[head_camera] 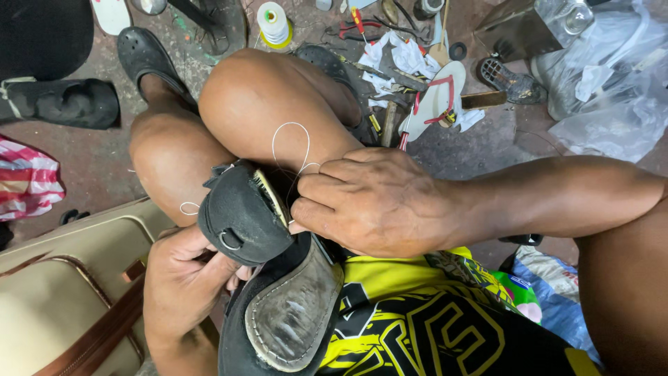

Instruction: The person sits on the floor and sews a black shoe using a needle and white thread. They hold the shoe in their left hand and repeatedly push the needle through the sole and upper, pulling the thread tight to secure the repair.

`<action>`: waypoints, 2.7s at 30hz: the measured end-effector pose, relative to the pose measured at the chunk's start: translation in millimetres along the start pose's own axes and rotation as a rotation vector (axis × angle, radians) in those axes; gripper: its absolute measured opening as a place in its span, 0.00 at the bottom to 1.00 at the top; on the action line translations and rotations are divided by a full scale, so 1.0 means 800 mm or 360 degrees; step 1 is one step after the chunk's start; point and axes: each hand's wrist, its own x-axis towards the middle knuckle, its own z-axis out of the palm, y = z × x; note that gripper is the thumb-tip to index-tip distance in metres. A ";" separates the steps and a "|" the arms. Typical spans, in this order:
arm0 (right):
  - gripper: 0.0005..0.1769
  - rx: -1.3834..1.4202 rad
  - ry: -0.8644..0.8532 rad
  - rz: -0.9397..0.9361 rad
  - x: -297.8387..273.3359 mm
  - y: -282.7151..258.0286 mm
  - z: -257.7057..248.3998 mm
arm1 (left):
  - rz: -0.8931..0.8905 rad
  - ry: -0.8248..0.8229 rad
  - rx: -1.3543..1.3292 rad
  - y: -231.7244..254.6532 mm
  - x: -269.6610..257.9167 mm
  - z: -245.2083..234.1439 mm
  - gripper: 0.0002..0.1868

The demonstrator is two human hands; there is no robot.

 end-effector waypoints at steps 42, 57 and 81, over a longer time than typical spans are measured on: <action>0.22 0.0178 0.0082 0.0396 -0.018 0.033 -0.034 | 0.0780 0.0118 0.1933 0.181 0.021 0.102 0.10; 0.23 0.0187 0.0105 0.0469 -0.011 0.032 -0.031 | 0.1082 0.0286 0.2370 0.180 0.025 0.116 0.18; 0.16 0.1686 -0.0069 0.0109 -0.017 0.062 0.013 | 0.0361 0.0154 0.0757 0.159 -0.003 0.063 0.18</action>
